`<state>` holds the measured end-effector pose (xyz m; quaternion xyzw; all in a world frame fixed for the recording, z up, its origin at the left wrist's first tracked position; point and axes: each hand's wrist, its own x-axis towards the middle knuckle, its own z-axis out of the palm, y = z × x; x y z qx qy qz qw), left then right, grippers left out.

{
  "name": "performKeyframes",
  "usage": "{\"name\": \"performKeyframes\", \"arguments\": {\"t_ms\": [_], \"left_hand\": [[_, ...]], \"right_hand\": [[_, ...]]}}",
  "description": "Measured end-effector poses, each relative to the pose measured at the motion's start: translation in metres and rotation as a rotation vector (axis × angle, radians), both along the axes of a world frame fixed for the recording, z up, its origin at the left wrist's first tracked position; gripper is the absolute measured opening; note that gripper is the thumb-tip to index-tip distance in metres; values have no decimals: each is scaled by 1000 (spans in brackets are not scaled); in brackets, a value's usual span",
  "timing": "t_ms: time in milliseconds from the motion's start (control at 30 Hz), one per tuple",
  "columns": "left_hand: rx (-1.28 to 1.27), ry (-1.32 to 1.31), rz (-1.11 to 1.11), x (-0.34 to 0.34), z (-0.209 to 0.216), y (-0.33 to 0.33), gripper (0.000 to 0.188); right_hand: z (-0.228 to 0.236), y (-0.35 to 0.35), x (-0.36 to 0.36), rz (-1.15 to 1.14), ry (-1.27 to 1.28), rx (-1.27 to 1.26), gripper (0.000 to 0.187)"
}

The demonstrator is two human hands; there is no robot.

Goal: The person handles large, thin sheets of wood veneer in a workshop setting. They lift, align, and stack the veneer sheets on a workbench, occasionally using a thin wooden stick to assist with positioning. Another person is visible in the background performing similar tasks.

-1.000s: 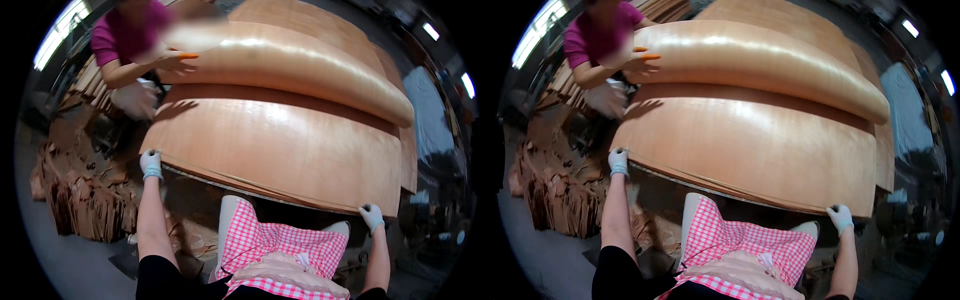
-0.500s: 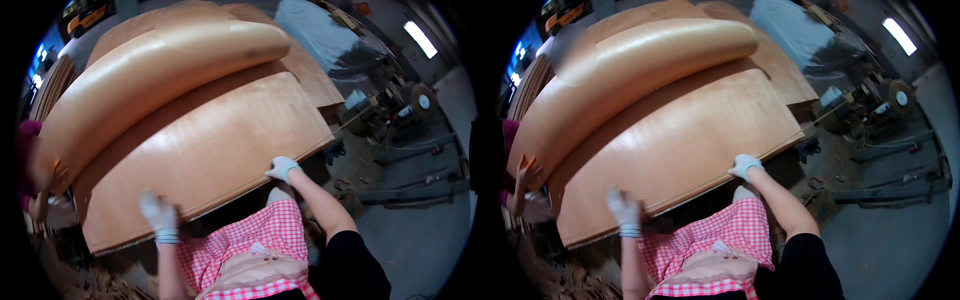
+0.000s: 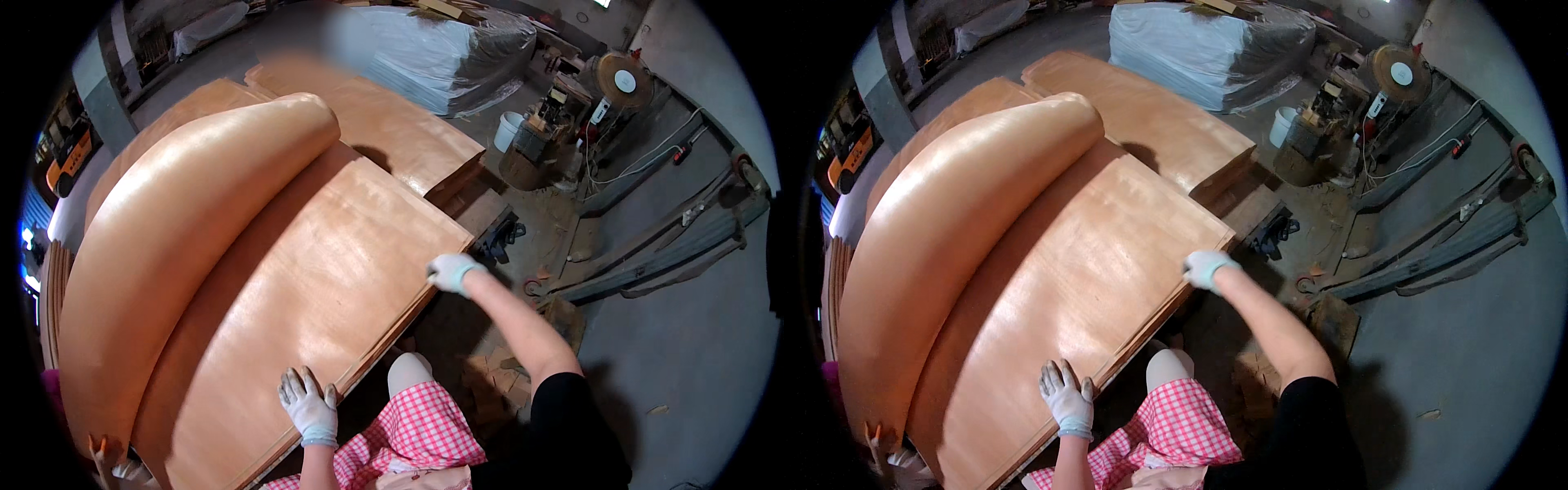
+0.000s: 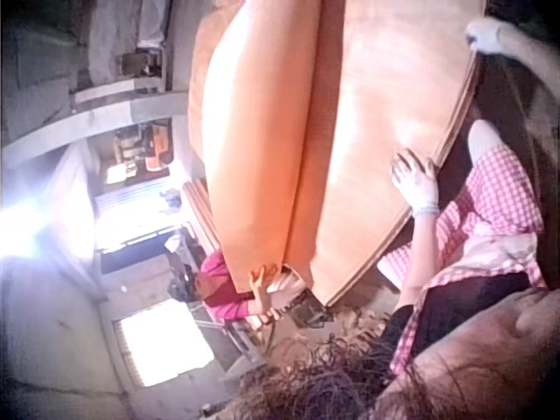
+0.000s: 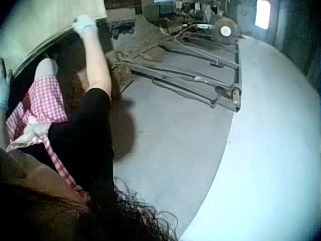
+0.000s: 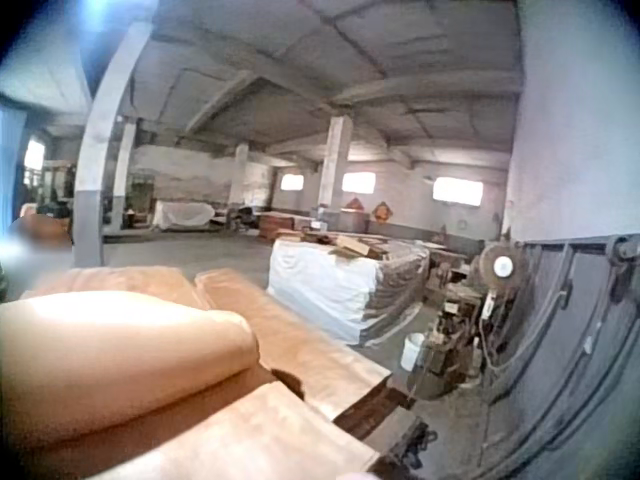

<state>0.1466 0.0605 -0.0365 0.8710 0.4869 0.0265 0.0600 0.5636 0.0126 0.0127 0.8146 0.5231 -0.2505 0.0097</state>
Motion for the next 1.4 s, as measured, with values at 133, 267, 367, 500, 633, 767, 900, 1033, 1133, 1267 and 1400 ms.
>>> {"name": "performKeyframes", "arguments": {"t_ms": [133,267,367,500,633,767,900,1033,1133,1267,1400], "left_hand": [[-25,23,20,1,3,-2,66],[-1,54,5,3,4,-3,67],[31,23,-6,5,1,-5,67],[-35,-96,92,-6,5,-6,66],[-173,-483,117,-13,0,-28,40],[-236,-797,-19,-1,41,-58,37],[-220,-1138,-95,-17,60,-67,31],[-390,-1496,196,-72,54,-81,14],[-342,-1562,471,-127,57,-72,3],[-221,-1867,863,-252,22,-38,10],[135,-1212,1294,-422,-7,-8,5]], "right_hand": [[-2,-8,85,-92,-238,-37,27],[-31,-4,101,-329,-199,-43,28],[-66,-21,107,-702,-112,148,30],[-76,-27,52,-781,40,543,31],[-47,-45,-53,-428,164,712,25],[5,-57,-191,-164,608,691,15],[48,-69,-298,-64,1047,647,18],[57,-62,-364,-24,1302,479,28],[69,-40,-387,145,968,491,36],[21,-7,-328,328,498,368,22],[10,0,-268,300,371,255,17]]}}
